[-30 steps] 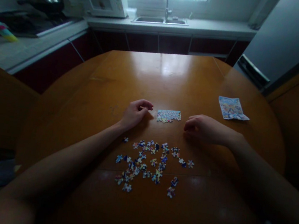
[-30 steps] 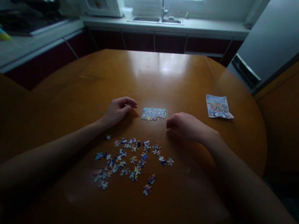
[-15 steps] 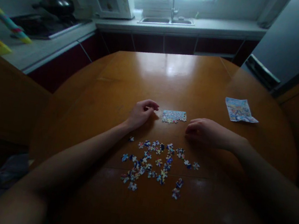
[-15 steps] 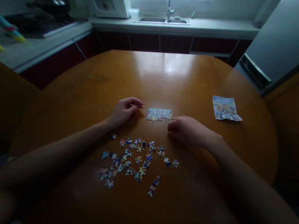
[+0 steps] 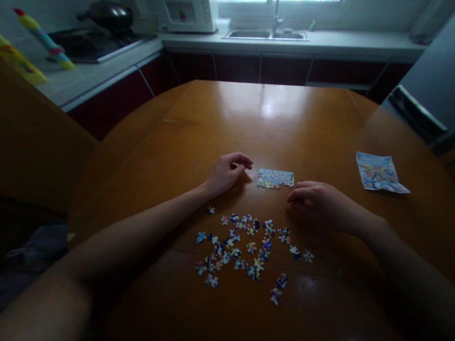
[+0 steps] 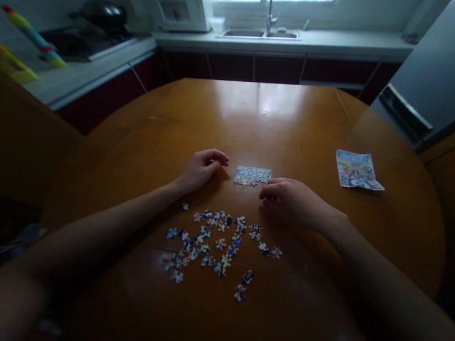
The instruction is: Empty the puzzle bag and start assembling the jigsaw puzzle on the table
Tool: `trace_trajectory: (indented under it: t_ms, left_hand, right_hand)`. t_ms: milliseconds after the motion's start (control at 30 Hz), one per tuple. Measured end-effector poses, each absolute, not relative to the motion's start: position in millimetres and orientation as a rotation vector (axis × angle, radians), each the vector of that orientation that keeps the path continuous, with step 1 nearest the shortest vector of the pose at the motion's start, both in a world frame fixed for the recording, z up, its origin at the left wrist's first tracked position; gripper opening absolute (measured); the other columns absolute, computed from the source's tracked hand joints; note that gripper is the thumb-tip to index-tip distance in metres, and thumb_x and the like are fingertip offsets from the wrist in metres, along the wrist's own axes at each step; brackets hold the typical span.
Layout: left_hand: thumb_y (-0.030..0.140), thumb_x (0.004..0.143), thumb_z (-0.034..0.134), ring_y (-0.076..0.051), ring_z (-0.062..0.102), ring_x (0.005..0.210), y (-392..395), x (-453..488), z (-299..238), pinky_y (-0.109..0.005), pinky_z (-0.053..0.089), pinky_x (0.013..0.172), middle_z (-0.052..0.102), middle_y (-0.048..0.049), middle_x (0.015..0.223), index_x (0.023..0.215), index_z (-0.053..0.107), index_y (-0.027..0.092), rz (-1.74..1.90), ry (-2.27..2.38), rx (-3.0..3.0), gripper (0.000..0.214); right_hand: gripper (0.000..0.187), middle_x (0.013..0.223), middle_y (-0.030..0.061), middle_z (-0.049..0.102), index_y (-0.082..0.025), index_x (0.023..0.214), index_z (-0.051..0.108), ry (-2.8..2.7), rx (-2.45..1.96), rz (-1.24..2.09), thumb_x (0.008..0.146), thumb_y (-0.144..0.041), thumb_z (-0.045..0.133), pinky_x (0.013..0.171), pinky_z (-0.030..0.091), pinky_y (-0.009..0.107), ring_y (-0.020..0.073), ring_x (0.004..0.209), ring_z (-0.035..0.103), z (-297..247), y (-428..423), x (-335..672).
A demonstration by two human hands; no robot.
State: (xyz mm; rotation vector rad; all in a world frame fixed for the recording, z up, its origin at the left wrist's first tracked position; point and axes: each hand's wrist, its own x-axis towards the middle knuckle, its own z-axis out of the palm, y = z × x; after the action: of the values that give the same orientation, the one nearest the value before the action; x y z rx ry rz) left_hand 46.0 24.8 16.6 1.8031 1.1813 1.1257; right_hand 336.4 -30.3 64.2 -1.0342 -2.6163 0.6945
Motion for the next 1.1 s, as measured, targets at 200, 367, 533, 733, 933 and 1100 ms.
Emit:
trace_trajectory:
  t_ms: [200,367,533,733,933,1100]
  left_hand:
    - [0.009,0.08,0.053,-0.014,0.069,0.082,25.0,47.4,15.2,-0.029,0.055,0.074,0.074,-0.004,0.087,0.089,0.07,0.017,1.136,1.187,1.814,0.021]
    - [0.008,0.08,0.052,-0.015,0.069,0.083,25.2,48.1,13.8,-0.029,0.054,0.075,0.074,-0.0041,0.088,0.089,0.069,0.016,1.134,1.18,1.829,0.021]
    - [0.007,0.079,0.051,-0.015,0.069,0.083,25.7,48.3,12.9,-0.03,0.054,0.076,0.075,-0.0043,0.088,0.089,0.069,0.016,1.117,1.19,1.841,0.022]
    - [0.007,0.08,0.052,-0.015,0.069,0.084,26.1,48.3,11.9,-0.031,0.054,0.076,0.075,-0.0044,0.088,0.09,0.069,0.017,1.121,1.18,1.831,0.022]
    - [0.006,0.081,0.052,-0.015,0.069,0.083,24.6,48.7,13.4,-0.031,0.054,0.076,0.075,-0.0044,0.088,0.09,0.07,0.017,1.119,1.187,1.837,0.022]
    - [0.005,0.081,0.053,-0.016,0.069,0.084,23.8,48.7,14.7,-0.031,0.054,0.076,0.074,-0.0041,0.089,0.089,0.07,0.017,1.113,1.182,1.832,0.022]
  right_hand:
    - [0.018,0.097,0.0066,0.072,-0.022,0.096,0.075,-2.541,-0.94,0.624,0.093,-0.019,0.058,0.076,0.049,0.032,0.0188,0.084,0.063,49.8,-30.6,329.1]
    - [0.018,0.096,0.0082,0.071,-0.021,0.096,0.074,-2.533,-0.907,0.6,0.095,-0.021,0.056,0.076,0.05,0.034,0.0204,0.086,0.063,46.0,-35.1,320.4]
    - [0.018,0.097,0.0084,0.072,-0.023,0.095,0.074,-2.489,-0.898,0.592,0.095,-0.022,0.056,0.078,0.051,0.035,0.0209,0.087,0.064,44.9,-36.6,316.7]
    - [0.019,0.095,0.009,0.072,-0.022,0.093,0.075,-2.45,-0.933,0.505,0.096,-0.023,0.056,0.075,0.052,0.034,0.0203,0.085,0.064,40.1,-42.0,308.2]
    - [0.02,0.093,0.0081,0.072,-0.021,0.087,0.074,-2.522,-0.954,0.494,0.096,-0.024,0.057,0.078,0.051,0.034,0.0198,0.087,0.064,37.7,-52.0,295.6]
    - [0.022,0.093,0.0083,0.072,-0.021,0.082,0.071,-2.472,-1.136,0.486,0.096,-0.027,0.056,0.076,0.049,0.035,0.0209,0.085,0.064,39.7,-53.0,295.5]
